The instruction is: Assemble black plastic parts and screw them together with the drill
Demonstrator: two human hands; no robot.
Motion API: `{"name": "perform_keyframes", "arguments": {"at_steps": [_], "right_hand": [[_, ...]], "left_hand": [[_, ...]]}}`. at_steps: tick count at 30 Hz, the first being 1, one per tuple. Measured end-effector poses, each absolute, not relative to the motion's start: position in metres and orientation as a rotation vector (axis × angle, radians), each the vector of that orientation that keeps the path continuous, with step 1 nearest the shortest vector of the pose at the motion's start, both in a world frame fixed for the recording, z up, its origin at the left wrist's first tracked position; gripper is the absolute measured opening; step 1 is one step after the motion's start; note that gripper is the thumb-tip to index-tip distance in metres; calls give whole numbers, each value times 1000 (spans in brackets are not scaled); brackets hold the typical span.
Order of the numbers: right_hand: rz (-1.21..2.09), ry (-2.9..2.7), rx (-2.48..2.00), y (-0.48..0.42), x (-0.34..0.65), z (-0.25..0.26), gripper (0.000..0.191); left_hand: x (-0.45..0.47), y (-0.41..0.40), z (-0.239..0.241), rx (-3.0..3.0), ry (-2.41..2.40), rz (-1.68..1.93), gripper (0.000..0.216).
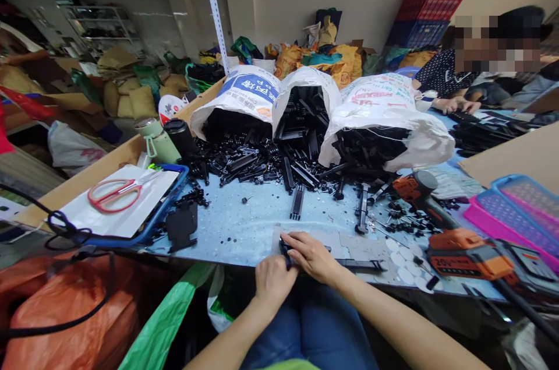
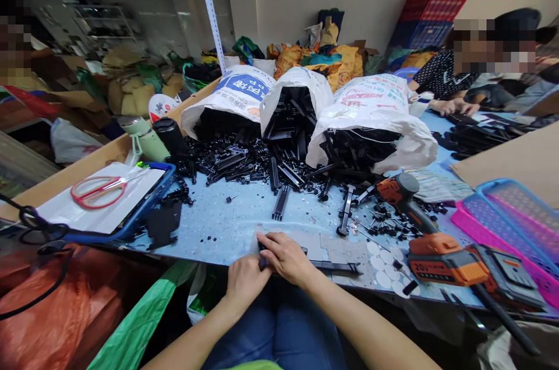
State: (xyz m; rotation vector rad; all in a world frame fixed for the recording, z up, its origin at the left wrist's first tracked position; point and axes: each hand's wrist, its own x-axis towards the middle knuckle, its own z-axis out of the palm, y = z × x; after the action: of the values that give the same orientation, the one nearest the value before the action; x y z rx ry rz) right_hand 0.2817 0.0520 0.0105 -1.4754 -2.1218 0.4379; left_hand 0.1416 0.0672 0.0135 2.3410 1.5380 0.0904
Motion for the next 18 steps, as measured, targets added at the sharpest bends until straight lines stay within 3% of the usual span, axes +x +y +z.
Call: {"name": "perform_keyframes", "arguments": {"at_steps": [12,18], "right_hand": [[438,-2006,-1728,48,268,11,42],[1005,-1544,-1588,86,272,27,50]], "left_hand": [[144,68,15,2269,1614,102,35],[144,62,13,2324,1504,143,30]]}}
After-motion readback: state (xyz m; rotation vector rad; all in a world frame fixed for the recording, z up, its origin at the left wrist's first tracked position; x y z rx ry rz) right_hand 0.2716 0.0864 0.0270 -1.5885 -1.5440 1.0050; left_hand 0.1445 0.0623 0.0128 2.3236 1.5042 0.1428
